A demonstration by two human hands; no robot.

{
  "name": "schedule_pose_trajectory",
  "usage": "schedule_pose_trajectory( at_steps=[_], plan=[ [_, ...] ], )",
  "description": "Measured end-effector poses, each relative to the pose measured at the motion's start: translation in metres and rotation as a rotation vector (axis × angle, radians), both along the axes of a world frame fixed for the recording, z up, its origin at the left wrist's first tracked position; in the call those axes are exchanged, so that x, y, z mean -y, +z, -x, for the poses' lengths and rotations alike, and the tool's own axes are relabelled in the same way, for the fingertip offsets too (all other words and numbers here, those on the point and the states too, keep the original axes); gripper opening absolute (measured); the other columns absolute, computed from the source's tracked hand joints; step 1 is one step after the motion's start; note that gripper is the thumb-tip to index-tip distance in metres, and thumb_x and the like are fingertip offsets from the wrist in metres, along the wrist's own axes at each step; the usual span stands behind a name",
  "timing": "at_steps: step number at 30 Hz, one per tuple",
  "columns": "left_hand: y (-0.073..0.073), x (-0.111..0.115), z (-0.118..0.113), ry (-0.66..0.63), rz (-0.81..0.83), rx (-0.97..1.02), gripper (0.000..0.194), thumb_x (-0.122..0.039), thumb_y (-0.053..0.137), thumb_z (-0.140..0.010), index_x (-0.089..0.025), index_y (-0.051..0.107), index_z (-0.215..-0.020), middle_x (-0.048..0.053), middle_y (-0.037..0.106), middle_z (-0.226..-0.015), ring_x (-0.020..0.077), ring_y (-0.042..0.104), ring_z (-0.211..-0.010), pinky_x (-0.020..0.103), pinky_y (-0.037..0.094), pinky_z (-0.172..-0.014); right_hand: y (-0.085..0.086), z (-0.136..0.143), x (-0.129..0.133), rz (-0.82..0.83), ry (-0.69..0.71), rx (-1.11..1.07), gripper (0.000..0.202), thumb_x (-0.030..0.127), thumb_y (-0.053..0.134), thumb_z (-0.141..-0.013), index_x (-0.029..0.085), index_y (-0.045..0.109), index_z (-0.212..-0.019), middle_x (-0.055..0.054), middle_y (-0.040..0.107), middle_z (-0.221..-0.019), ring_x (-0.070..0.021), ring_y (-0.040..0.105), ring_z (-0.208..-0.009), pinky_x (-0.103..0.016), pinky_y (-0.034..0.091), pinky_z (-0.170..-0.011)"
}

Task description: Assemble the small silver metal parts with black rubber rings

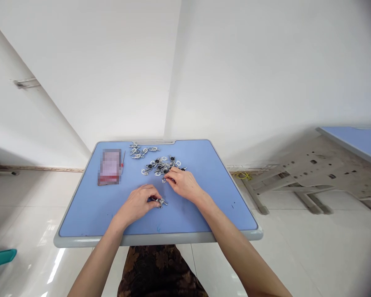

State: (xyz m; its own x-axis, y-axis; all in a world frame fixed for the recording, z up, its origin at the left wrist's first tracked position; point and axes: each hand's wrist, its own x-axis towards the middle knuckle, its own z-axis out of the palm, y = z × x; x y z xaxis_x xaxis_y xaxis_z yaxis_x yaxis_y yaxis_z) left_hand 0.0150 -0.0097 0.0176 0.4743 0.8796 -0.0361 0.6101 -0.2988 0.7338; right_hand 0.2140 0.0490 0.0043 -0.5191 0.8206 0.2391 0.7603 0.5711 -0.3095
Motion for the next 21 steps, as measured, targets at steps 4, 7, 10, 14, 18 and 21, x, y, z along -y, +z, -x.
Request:
schedule_pose_trajectory(
  at_steps=[4, 7, 10, 14, 18, 21],
  plan=[
    [0.000, 0.000, 0.000, 0.005, 0.003, -0.002, 0.010, -0.020, 0.060, -0.080, -0.023, 0.067, -0.086, 0.000, 0.066, -0.090, 0.0183, 0.058, -0.090, 0.028, 0.044, -0.076, -0.003, 0.006, 0.000, 0.018, -0.015, 0.007, 0.012, 0.020, 0.055, -0.088, 0.021, 0.066, -0.085, -0.004, 0.064, -0.088, -0.0143, 0.059, -0.069, -0.025, 0.036, -0.057],
    [0.000, 0.000, 0.000, 0.009, 0.004, 0.003, 0.010, -0.019, 0.060, -0.080, -0.023, 0.067, -0.085, 0.000, 0.066, -0.090, 0.0180, 0.058, -0.089, 0.028, 0.044, -0.076, -0.002, 0.008, 0.001, 0.013, -0.022, -0.031, 0.013, 0.015, 0.051, -0.087, 0.019, 0.063, -0.083, -0.004, 0.064, -0.088, -0.0138, 0.058, -0.067, -0.025, 0.037, -0.057],
    [0.001, 0.001, 0.000, 0.008, -0.001, 0.008, 0.010, -0.018, 0.060, -0.080, -0.023, 0.067, -0.085, 0.000, 0.066, -0.089, 0.0177, 0.057, -0.089, 0.028, 0.044, -0.076, 0.004, 0.005, 0.004, 0.034, -0.052, -0.208, 0.011, 0.013, 0.051, -0.085, 0.018, 0.058, -0.080, -0.003, 0.064, -0.081, -0.0131, 0.057, -0.066, -0.024, 0.039, -0.060],
    [0.001, 0.001, 0.000, 0.005, -0.007, 0.004, 0.009, -0.019, 0.060, -0.080, -0.023, 0.067, -0.086, 0.000, 0.065, -0.089, 0.0175, 0.057, -0.088, 0.028, 0.043, -0.076, 0.011, -0.003, 0.015, 0.130, -0.086, -0.424, 0.011, 0.014, 0.054, -0.082, 0.020, 0.055, -0.073, 0.002, 0.063, -0.069, -0.0109, 0.052, -0.055, -0.023, 0.040, -0.056],
    [0.000, 0.000, 0.000, 0.003, -0.004, -0.001, 0.010, -0.020, 0.059, -0.081, -0.023, 0.066, -0.087, 0.000, 0.066, -0.089, 0.0182, 0.058, -0.089, 0.028, 0.044, -0.076, 0.007, -0.005, 0.030, 0.214, -0.043, -0.477, 0.010, 0.020, 0.058, -0.082, 0.021, 0.060, -0.072, 0.002, 0.065, -0.068, -0.0111, 0.054, -0.056, -0.023, 0.041, -0.054],
    [-0.001, 0.000, 0.001, -0.004, -0.010, -0.003, 0.010, -0.021, 0.059, -0.081, -0.023, 0.067, -0.087, 0.000, 0.066, -0.090, 0.0183, 0.057, -0.089, 0.028, 0.044, -0.077, 0.000, -0.004, 0.037, 0.199, 0.008, -0.444, 0.010, 0.019, 0.059, -0.082, 0.021, 0.064, -0.074, 0.000, 0.067, -0.071, -0.0132, 0.058, -0.062, -0.025, 0.044, -0.057]
  ],
)
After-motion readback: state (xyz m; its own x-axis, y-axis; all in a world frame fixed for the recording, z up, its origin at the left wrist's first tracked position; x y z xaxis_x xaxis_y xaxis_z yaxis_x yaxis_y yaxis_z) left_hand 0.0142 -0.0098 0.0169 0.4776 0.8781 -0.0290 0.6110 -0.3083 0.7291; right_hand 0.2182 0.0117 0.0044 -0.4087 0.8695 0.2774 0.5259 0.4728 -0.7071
